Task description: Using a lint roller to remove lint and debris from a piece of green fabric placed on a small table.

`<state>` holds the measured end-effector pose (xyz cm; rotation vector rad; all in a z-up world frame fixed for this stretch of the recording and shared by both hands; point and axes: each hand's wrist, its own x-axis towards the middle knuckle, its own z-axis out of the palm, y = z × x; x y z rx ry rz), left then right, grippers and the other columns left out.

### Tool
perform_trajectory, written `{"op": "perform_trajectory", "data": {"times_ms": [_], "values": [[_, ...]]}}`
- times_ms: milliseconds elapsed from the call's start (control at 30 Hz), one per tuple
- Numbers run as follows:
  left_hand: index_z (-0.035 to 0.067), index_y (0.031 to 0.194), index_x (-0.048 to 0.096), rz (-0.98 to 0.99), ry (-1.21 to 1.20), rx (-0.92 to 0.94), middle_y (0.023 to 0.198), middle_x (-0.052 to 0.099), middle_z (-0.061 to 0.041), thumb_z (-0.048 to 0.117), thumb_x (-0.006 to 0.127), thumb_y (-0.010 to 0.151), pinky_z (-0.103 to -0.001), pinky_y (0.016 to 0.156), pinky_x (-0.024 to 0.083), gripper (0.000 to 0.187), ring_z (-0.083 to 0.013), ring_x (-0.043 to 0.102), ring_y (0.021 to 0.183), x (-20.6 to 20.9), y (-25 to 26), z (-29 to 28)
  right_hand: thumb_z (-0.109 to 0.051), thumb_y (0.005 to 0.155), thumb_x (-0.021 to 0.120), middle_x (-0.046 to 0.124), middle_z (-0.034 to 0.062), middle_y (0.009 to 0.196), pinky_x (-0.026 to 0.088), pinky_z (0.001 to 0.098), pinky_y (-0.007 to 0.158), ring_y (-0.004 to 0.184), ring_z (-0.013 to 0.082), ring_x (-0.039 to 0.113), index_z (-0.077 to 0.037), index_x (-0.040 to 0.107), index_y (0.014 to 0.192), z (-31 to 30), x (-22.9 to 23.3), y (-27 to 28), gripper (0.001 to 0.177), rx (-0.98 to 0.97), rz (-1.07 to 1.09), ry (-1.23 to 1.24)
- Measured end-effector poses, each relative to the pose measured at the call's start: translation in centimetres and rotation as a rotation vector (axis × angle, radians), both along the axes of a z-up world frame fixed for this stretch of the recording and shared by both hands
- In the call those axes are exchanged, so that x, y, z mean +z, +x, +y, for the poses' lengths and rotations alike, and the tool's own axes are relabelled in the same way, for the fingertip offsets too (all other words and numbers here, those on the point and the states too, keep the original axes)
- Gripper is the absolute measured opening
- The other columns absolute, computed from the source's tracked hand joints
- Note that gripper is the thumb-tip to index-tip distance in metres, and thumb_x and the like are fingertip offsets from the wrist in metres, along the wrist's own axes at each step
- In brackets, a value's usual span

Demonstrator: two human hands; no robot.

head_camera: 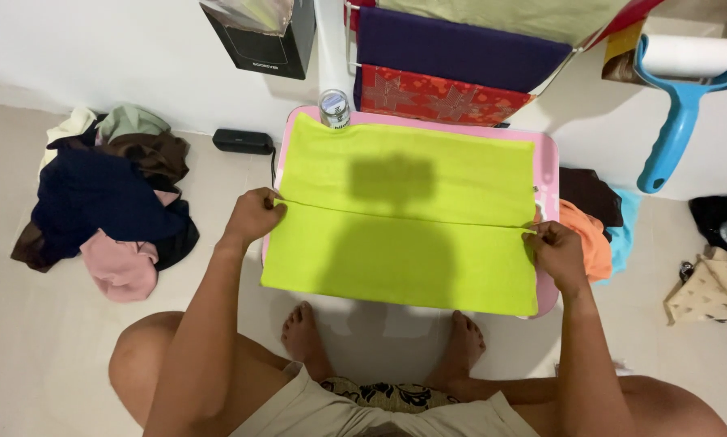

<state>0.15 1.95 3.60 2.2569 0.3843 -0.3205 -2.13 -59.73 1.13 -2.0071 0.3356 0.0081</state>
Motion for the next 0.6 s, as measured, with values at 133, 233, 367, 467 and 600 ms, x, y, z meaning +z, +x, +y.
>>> {"op": "perform_trajectory", "data": {"times_ms": [133, 233, 367, 467, 600], "values": [[0.006, 0.123, 0.069, -0.189, 0.266, -0.211, 0.112, 0.068, -0.018, 0.026, 0.069, 0.083, -0.05, 0.099, 0.052, 0.044, -0.0385, 0.065, 0.115, -0.1, -0.5, -0.5, -0.005, 0.088, 0.073, 0.067, 0.0139, 0.087, 0.049, 0.0321, 0.069, 0.08, 0.0237, 0.063, -0.002, 0.071, 0.111, 4.0, 5.1, -0.6, 0.023, 0.002, -0.105, -0.157], [0.013, 0.14, 0.061, -0.316, 0.512, -0.43, 0.135, 0.06, -0.013, 0.027, 0.059, 0.087, -0.049, 0.109, 0.044, 0.055, -0.0342, 0.054, 0.134, 1.6, -1.6, -2.2, -0.01, 0.082, 0.077, 0.068, 0.0153, 0.106, 0.048, 0.0345, 0.084, 0.099, 0.0262, 0.06, 0.0, 0.067, 0.123, 5.7, 6.5, -1.1, 0.043, 0.079, -0.057, -0.259], [0.02, 0.138, 0.063, -0.285, 0.633, -0.544, 0.13, 0.059, -0.002, 0.032, 0.057, 0.087, -0.046, 0.115, 0.036, 0.053, -0.023, 0.051, 0.134, -0.8, -1.1, -2.1, -0.021, 0.081, 0.08, 0.067, 0.0174, 0.115, 0.051, 0.0438, 0.097, 0.111, 0.0362, 0.064, -0.004, 0.072, 0.123, 4.3, 4.6, -0.3, 0.047, 0.258, -0.046, -0.532], [0.023, 0.138, 0.064, -0.246, 0.659, -0.553, 0.13, 0.058, 0.001, 0.034, 0.057, 0.087, -0.047, 0.116, 0.035, 0.053, -0.0209, 0.051, 0.134, -0.7, -0.5, -2.0, -0.029, 0.084, 0.079, 0.066, 0.0133, 0.114, 0.051, 0.0442, 0.1, 0.112, 0.0342, 0.064, -0.008, 0.072, 0.122, 3.6, 3.6, 0.3, 0.044, 0.297, -0.057, -0.634], [0.025, 0.144, 0.061, -0.206, 0.678, -0.512, 0.137, 0.055, 0.002, 0.036, 0.051, 0.094, -0.05, 0.119, 0.029, 0.052, -0.0196, 0.046, 0.139, -0.6, 0.2, -2.5, -0.032, 0.09, 0.075, 0.066, 0.0096, 0.115, 0.051, 0.0433, 0.1, 0.114, 0.0335, 0.064, -0.013, 0.073, 0.122, 3.2, 3.0, 1.2, 0.037, 0.288, -0.085, -0.689]]}}
